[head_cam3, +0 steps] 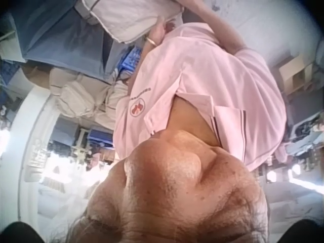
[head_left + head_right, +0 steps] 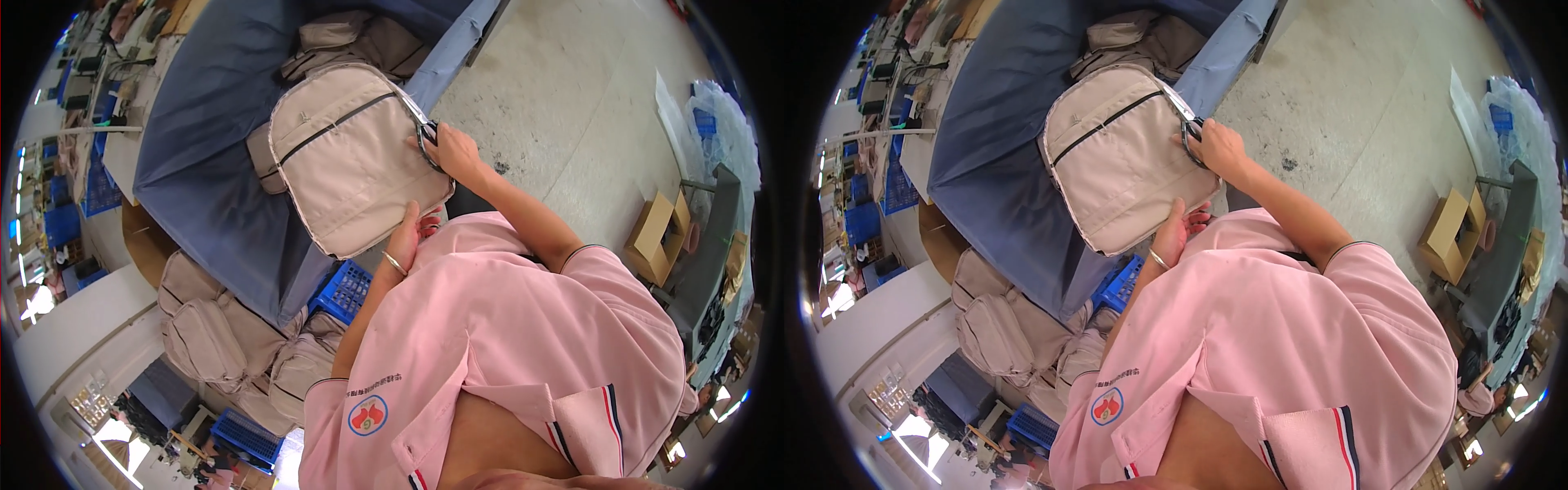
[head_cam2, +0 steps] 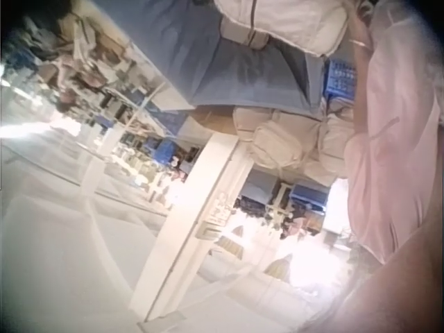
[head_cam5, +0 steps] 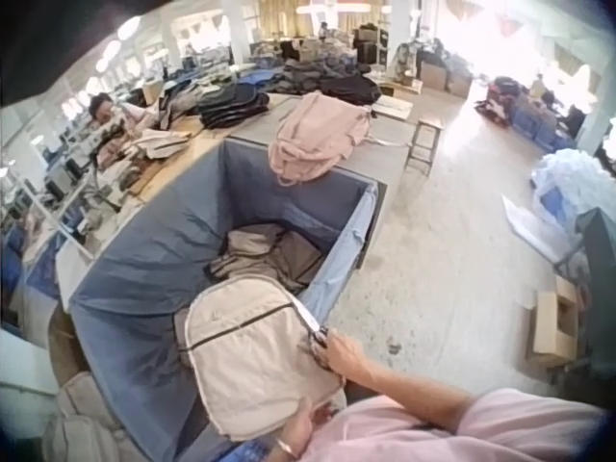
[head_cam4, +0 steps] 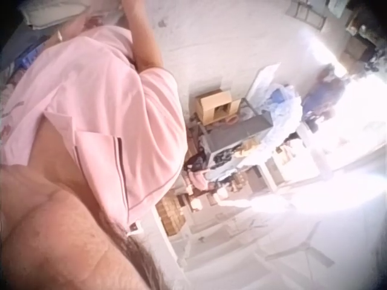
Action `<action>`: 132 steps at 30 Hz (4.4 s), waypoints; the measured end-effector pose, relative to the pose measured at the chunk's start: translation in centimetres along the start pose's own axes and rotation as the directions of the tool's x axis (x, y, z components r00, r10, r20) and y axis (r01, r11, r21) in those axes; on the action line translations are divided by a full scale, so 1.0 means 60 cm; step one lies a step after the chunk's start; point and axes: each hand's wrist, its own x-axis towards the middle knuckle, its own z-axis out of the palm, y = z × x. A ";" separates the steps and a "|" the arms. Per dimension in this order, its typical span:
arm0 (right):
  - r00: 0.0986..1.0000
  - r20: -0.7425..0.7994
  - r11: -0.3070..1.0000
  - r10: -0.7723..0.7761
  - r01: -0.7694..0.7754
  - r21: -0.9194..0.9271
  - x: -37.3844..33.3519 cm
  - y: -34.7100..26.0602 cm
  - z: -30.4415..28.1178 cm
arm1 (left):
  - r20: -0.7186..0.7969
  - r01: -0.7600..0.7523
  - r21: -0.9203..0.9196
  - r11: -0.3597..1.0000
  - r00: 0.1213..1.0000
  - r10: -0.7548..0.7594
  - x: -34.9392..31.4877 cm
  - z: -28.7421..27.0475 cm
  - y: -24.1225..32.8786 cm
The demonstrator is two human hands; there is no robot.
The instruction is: Inspecting and trimming loose threads from beige backpacks using scissors.
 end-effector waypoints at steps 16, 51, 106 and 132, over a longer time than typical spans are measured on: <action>0.968 -0.223 0.954 -0.120 0.174 0.244 0.232 -0.075 -0.025 | -0.045 0.019 0.061 0.998 0.999 -0.017 -0.024 -0.043 -0.049; 0.993 0.009 0.679 -0.115 0.072 0.731 0.115 -0.001 -0.010 | 0.287 -0.274 0.956 -0.107 0.947 0.143 0.204 0.027 0.449; 0.982 0.189 0.930 -0.018 -0.053 0.363 -0.056 0.001 0.034 | 0.252 -0.337 0.820 0.463 0.938 0.238 0.197 -0.026 0.399; 0.989 0.087 0.952 -0.120 0.090 0.291 -0.033 0.012 0.029 | 0.149 -0.228 0.855 0.466 0.968 0.202 0.200 -0.022 0.393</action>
